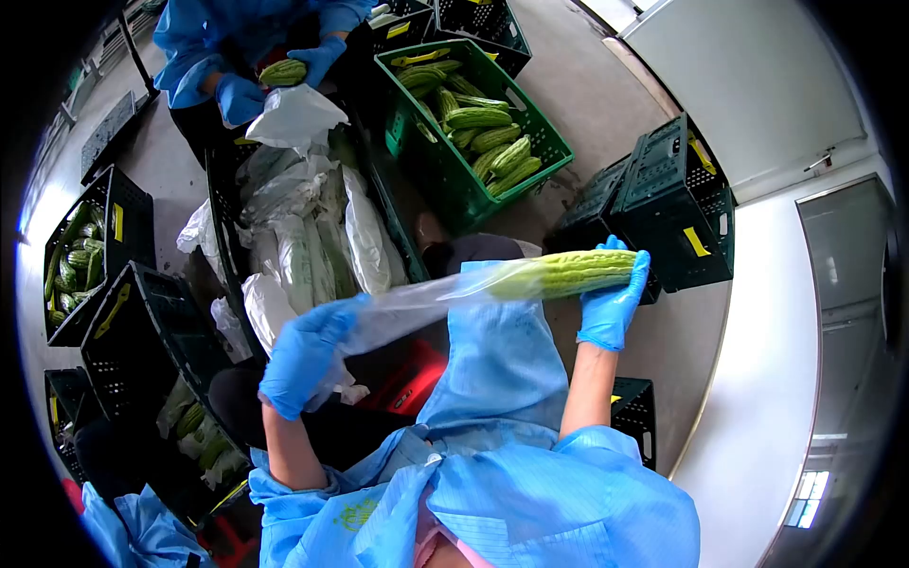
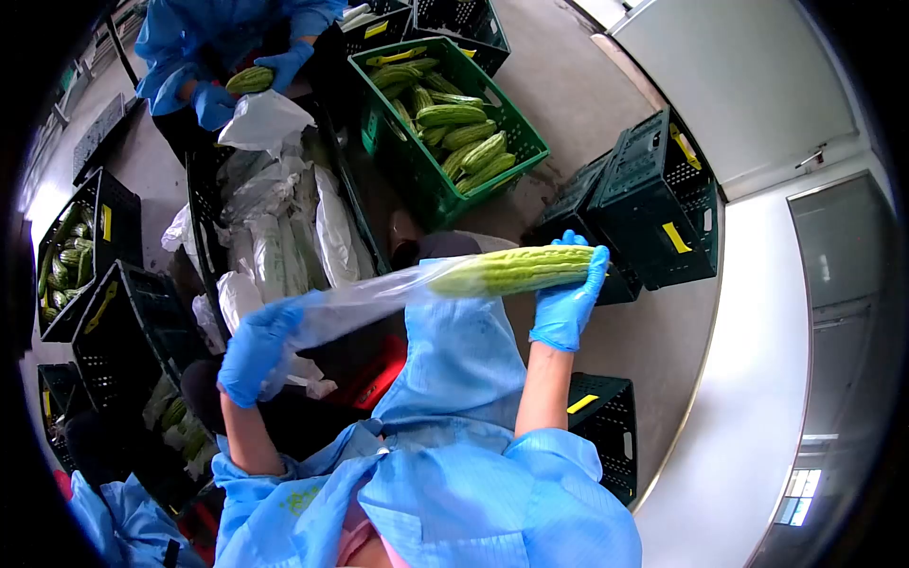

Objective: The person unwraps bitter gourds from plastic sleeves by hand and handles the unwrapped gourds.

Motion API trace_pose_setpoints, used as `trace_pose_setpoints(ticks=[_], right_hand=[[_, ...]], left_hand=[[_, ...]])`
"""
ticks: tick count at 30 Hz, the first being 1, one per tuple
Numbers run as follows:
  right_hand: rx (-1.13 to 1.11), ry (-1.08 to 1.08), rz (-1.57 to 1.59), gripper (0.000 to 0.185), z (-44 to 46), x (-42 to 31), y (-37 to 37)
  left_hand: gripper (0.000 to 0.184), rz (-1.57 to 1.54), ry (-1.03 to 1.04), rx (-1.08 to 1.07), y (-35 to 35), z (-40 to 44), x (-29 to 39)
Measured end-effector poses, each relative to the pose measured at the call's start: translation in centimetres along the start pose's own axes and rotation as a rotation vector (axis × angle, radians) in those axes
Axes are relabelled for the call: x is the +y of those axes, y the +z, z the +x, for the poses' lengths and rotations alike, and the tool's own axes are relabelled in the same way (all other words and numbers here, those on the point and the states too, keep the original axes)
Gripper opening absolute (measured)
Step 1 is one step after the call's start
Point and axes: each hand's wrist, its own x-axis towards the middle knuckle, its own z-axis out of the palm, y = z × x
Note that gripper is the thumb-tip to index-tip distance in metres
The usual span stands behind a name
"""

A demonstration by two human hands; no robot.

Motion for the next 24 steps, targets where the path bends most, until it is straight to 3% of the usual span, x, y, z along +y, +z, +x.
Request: trace_pose_setpoints(ticks=[1, 3, 6, 9, 13, 16, 19, 23, 24], right_hand=[[-0.005, -0.036, 0.011, 0.043, 0.6, -0.4, -0.4], [0.035, -0.213, 0.007, 0.035, 1.7, -0.7, -1.2], [0.063, -0.219, -0.004, 0.034, 1.7, -1.0, -2.4], [0.069, -0.109, -0.005, 0.039, 0.8, -0.7, -1.6], [0.061, -0.091, -0.043, 0.046, -0.1, 0.5, -0.3], [0.008, -0.096, -0.119, 0.053, -1.0, 1.9, 1.1], [-0.104, -0.025, -0.216, 0.058, -3.8, 3.6, 3.9], [-0.212, 0.215, -0.223, 0.053, -6.0, 6.5, 5.6], [-0.238, 0.245, -0.243, 0.053, -6.2, 7.3, 5.8]], left_hand=[[0.030, -0.066, 0.032, 0.074, -1.2, 0.2, -0.5], [0.032, -0.041, -0.110, 0.266, -4.4, 1.3, -2.6], [0.036, -0.107, -0.131, 0.458, -5.1, 1.7, -3.8], [0.041, 0.294, -0.006, 0.454, -3.6, 2.9, -6.3], [0.069, 0.754, 0.070, 0.455, -0.4, 2.9, -3.1], [0.070, 0.789, 0.371, 0.599, 0.9, 3.5, -2.3], [0.073, 0.515, 0.527, 0.383, 3.1, 3.1, -0.9], [0.081, -0.102, 0.368, -0.093, 7.6, 3.0, -2.2], [0.082, -0.037, 0.277, -0.176, 8.0, 2.8, -2.0]])
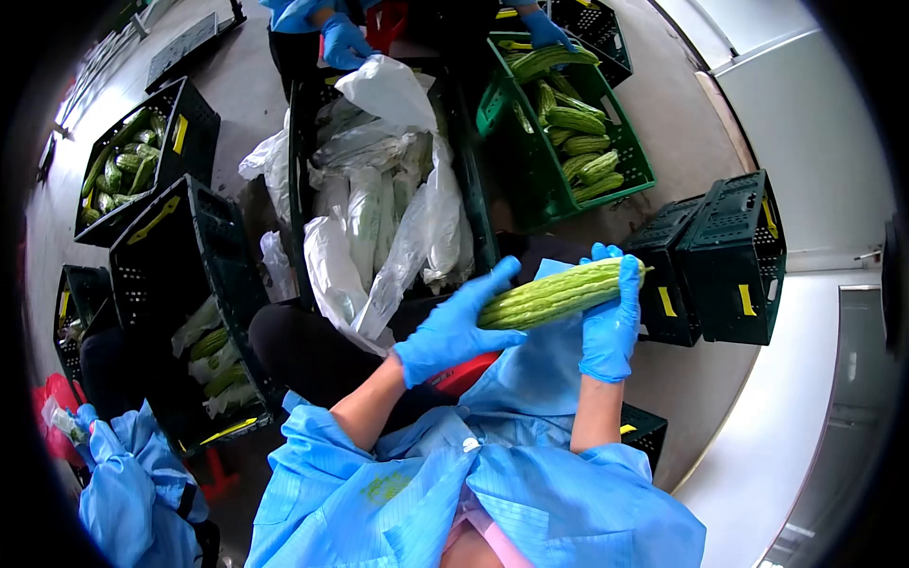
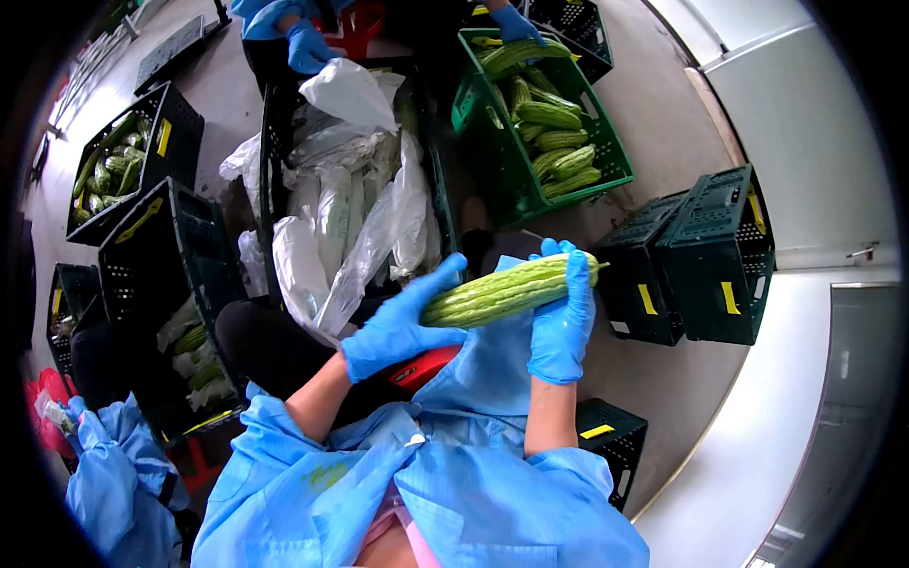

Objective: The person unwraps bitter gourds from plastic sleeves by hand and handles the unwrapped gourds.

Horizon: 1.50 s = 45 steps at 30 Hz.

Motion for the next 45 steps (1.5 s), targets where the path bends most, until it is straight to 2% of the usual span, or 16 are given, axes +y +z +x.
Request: trace_pose_setpoints(ticks=[1, 5, 6, 9, 10, 13, 16, 18, 19, 21, 28, 31, 36, 45], right_hand=[[-0.027, 0.025, -0.022, 0.053, -0.1, 0.5, 0.5], [-0.062, 0.168, 0.050, 0.054, 0.3, 0.8, 0.3], [-0.097, 0.246, 0.035, 0.055, 0.4, 0.7, 0.1], [-0.154, 0.244, -0.069, 0.058, 0.6, 2.2, -0.5], [-0.182, 0.255, -0.081, 0.060, 0.6, 2.4, -0.4], [-0.230, 0.150, -0.200, 0.064, -1.4, 2.7, 2.3], [-0.263, 0.219, -0.160, 0.062, -2.2, 2.7, 3.2], [-0.305, 0.233, -0.152, 0.057, -2.5, 2.4, 3.5], [-0.336, 0.273, -0.197, 0.060, -2.4, 2.5, 3.2], [-0.394, 0.352, -0.290, 0.071, -1.9, 3.0, 2.0], [-0.401, 0.352, -0.249, 0.075, -2.2, 5.5, 0.5], [-0.416, 0.352, -0.211, 0.077, -2.2, 5.8, 0.5], [-0.393, 0.368, -0.164, 0.081, -1.9, 6.3, 0.6], [-0.426, 0.328, -0.272, 0.078, -1.6, 6.8, 0.5]], left_hand=[[0.084, 0.041, -0.094, -0.091, 0.3, -0.1, 0.1], [0.071, -0.444, -0.291, -0.161, 0.7, -0.8, -1.0], [0.057, -0.586, -0.357, -0.156, 0.6, -1.1, -0.6], [0.050, -0.811, -0.436, -0.207, 0.2, -1.4, -0.6], [0.047, -0.810, -0.440, -0.147, 0.8, -1.4, -0.6], [0.048, -0.831, -0.444, -0.176, 0.7, -1.6, -1.1], [0.049, -0.989, -0.566, -0.193, 0.6, -1.5, -2.3], [0.049, -1.052, -0.572, -0.197, 0.5, -1.5, -2.8], [0.049, -1.082, -0.574, -0.202, 0.5, -1.5, -3.0], [0.049, -1.082, -0.589, -0.193, 0.5, -1.4, -3.0], [0.049, -1.113, -0.603, -0.128, 1.1, -1.5, -3.2], [0.050, -1.068, -0.584, -0.044, 1.4, -1.7, -1.6], [0.052, -0.939, -0.487, -0.037, 2.1, -1.7, -2.0], [0.051, -0.934, -0.441, -0.010, 2.8, -1.7, -3.5]])
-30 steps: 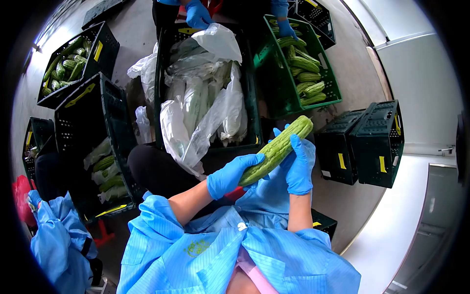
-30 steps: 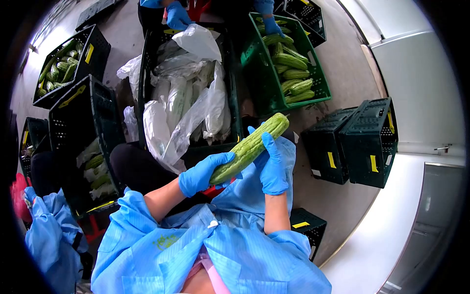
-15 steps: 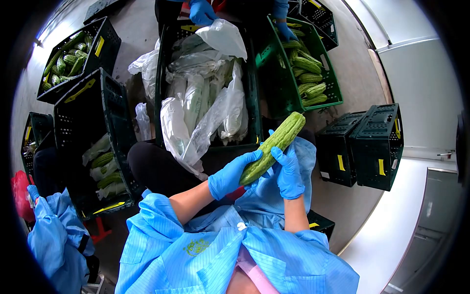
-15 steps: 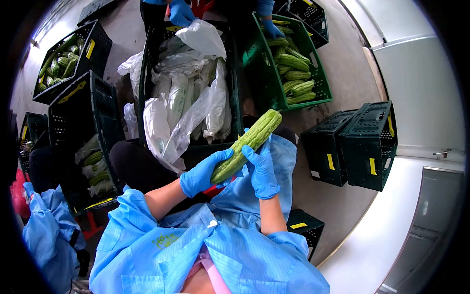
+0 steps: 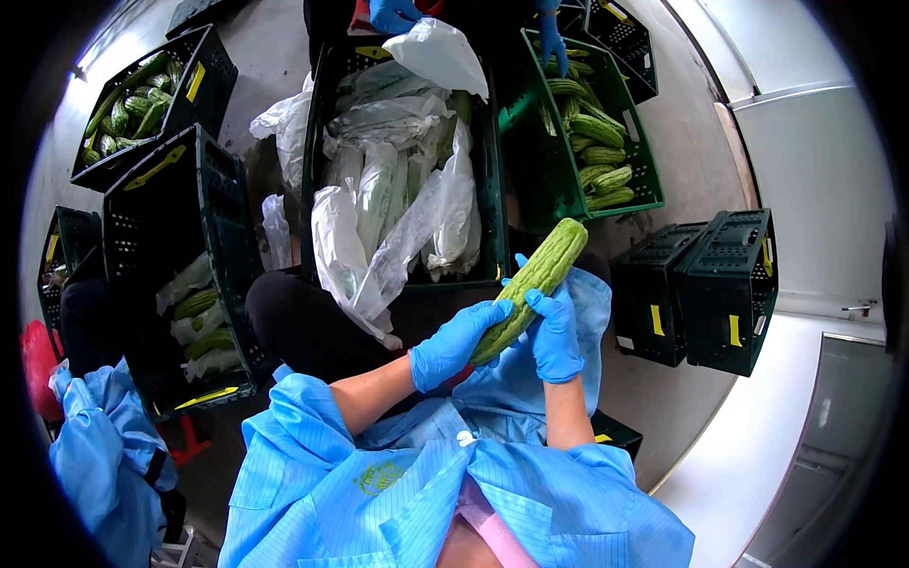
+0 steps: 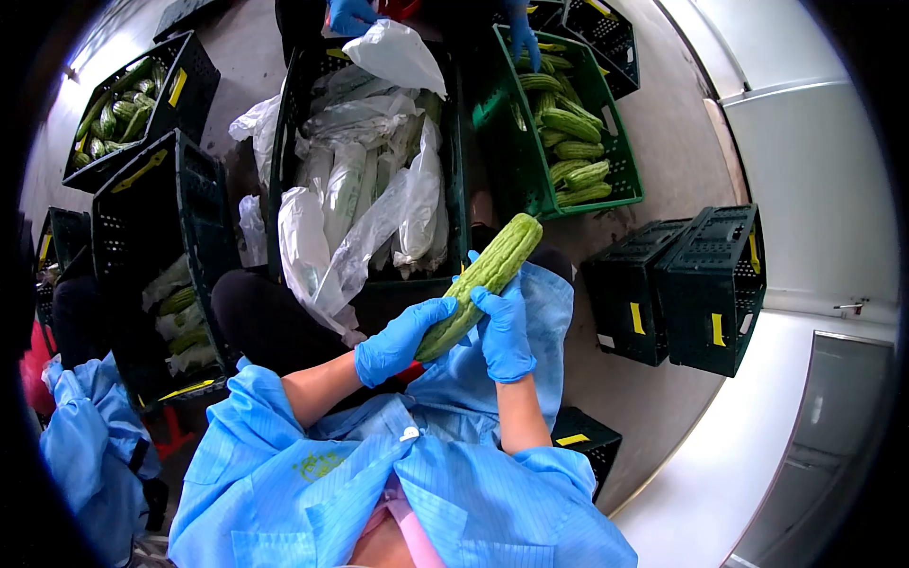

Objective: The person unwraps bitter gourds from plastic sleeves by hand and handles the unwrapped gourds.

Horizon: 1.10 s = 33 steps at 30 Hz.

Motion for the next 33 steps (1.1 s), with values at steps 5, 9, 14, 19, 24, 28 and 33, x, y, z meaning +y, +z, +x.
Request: trace_pose_setpoints(ticks=[5, 9, 14, 19, 24, 28, 33], right_hand=[[-0.057, -0.011, 0.091, 0.076, -0.1, -0.4, 0.6], [-0.108, 0.101, 0.482, 0.068, 0.6, -0.2, -0.3], [-0.134, 0.143, 0.272, 0.065, 1.1, 0.5, -1.2], [0.019, 0.322, 0.189, 0.051, 3.0, 3.4, -3.7], [-0.128, 0.266, -0.201, 0.041, 3.3, 3.0, 0.0], [-0.156, 0.316, -0.375, 0.039, 4.3, 4.2, -0.6], [-0.193, 0.331, -0.390, 0.041, 4.8, 4.2, -0.4]], left_hand=[[0.053, -0.032, -0.058, -0.051, -0.4, -0.5, 0.9], [0.054, -0.086, -0.122, -0.073, -0.5, -0.8, 1.5], [0.054, -0.261, 0.017, -0.085, 0.2, -0.2, 0.4], [0.046, -0.375, -0.004, -0.044, -0.5, -0.5, 0.6], [0.039, -0.440, 0.106, 0.144, -2.6, -2.6, 2.8], [0.045, -0.410, 0.272, 0.329, -3.8, -5.1, 5.8], [0.043, -0.374, 0.578, 0.543, -7.1, -9.0, 12.0]])
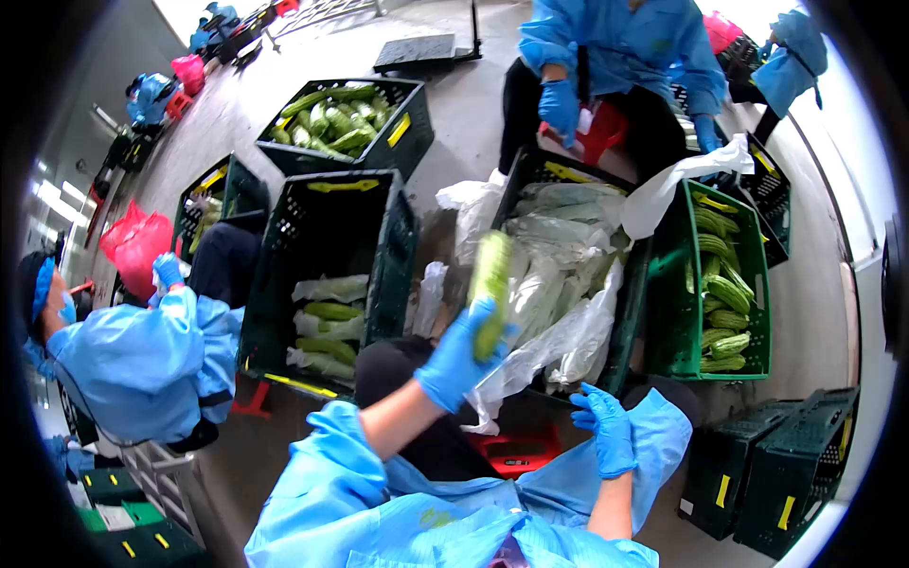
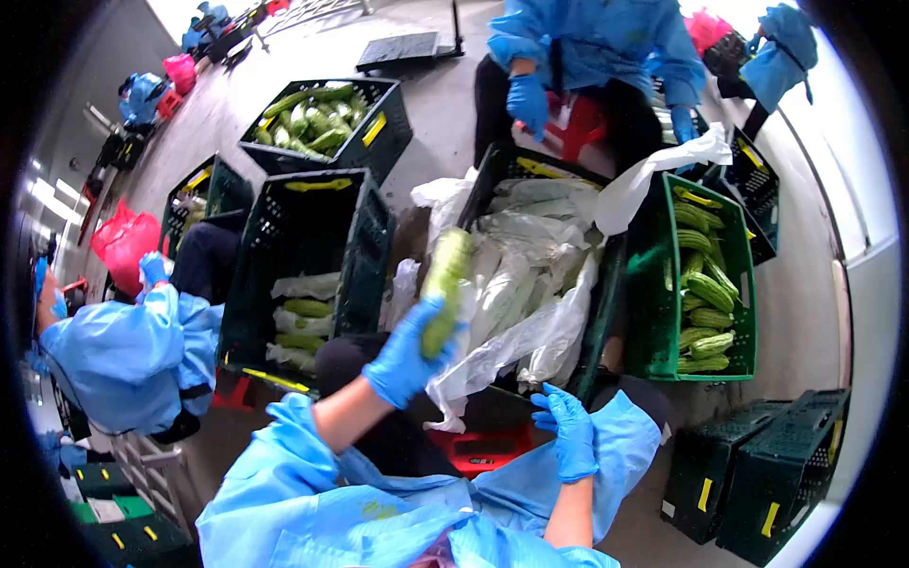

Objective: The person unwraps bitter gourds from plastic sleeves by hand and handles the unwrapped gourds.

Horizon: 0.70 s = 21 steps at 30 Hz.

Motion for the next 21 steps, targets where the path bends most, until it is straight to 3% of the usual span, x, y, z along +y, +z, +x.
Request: trace_pose_setpoints(ticks=[3, 4, 5, 6, 7, 8, 9, 11, 14, 15, 17, 19, 20, 21], right_hand=[[-0.015, 0.032, -0.014, 0.039, -0.8, -1.6, 0.7], [-0.042, 0.038, -0.008, 0.040, -1.0, -1.8, 0.8], [-0.067, -0.002, -0.012, 0.039, -0.9, -1.1, 0.7], [-0.124, 0.037, 0.009, 0.039, 0.1, 0.1, 0.1], [-0.145, -0.016, -0.047, 0.038, -0.1, 0.3, 0.1], [-0.139, -0.018, -0.064, 0.039, 0.1, 0.5, 0.0], [-0.126, -0.015, -0.082, 0.039, 0.5, 1.1, -0.1], [-0.185, -0.096, -0.100, 0.042, 2.2, 3.8, -0.8], [-0.079, -0.050, -0.256, 0.042, 1.2, 3.0, 0.0], [-0.081, -0.043, -0.253, 0.042, 1.1, 3.7, -0.1], [-0.071, -0.117, -0.578, 0.042, 2.2, 6.7, -0.5], [-0.064, -0.276, -0.995, 0.043, 0.9, 6.0, 0.3], [-0.093, -0.205, -1.052, 0.044, 0.1, 5.1, 0.7], [-0.138, -0.184, -1.085, 0.043, 0.5, 6.0, 0.6]], left_hand=[[0.036, -0.001, 0.410, 0.003, 2.2, 2.4, 10.0], [0.045, -0.032, 0.384, -0.187, 1.4, 3.0, 14.4], [0.056, -0.079, 0.562, -0.281, 1.1, 4.6, 18.2], [0.064, -0.209, 0.553, -0.364, -0.5, 5.8, 22.0], [0.075, -0.308, 0.409, -0.429, -1.9, 6.0, 24.2], [0.086, -0.285, 0.530, -0.260, -1.1, 6.2, 24.3], [0.088, -0.169, 0.574, -0.300, -0.4, 6.3, 23.0], [0.070, -0.060, 0.499, -0.279, -0.7, 8.3, 18.6], [0.038, 0.701, 0.291, 0.032, -2.7, 10.4, 11.8], [0.031, 0.688, -0.118, 0.174, -1.9, 8.9, 11.1], [0.032, 1.526, 0.684, -0.038, -2.8, 9.4, 8.7], [0.037, 1.937, 0.715, -0.015, -4.1, 10.6, 8.6], [0.042, 1.960, 0.527, 0.001, -4.6, 10.9, 8.1], [0.043, 1.994, 0.426, -0.116, -6.5, 12.0, 8.0]])
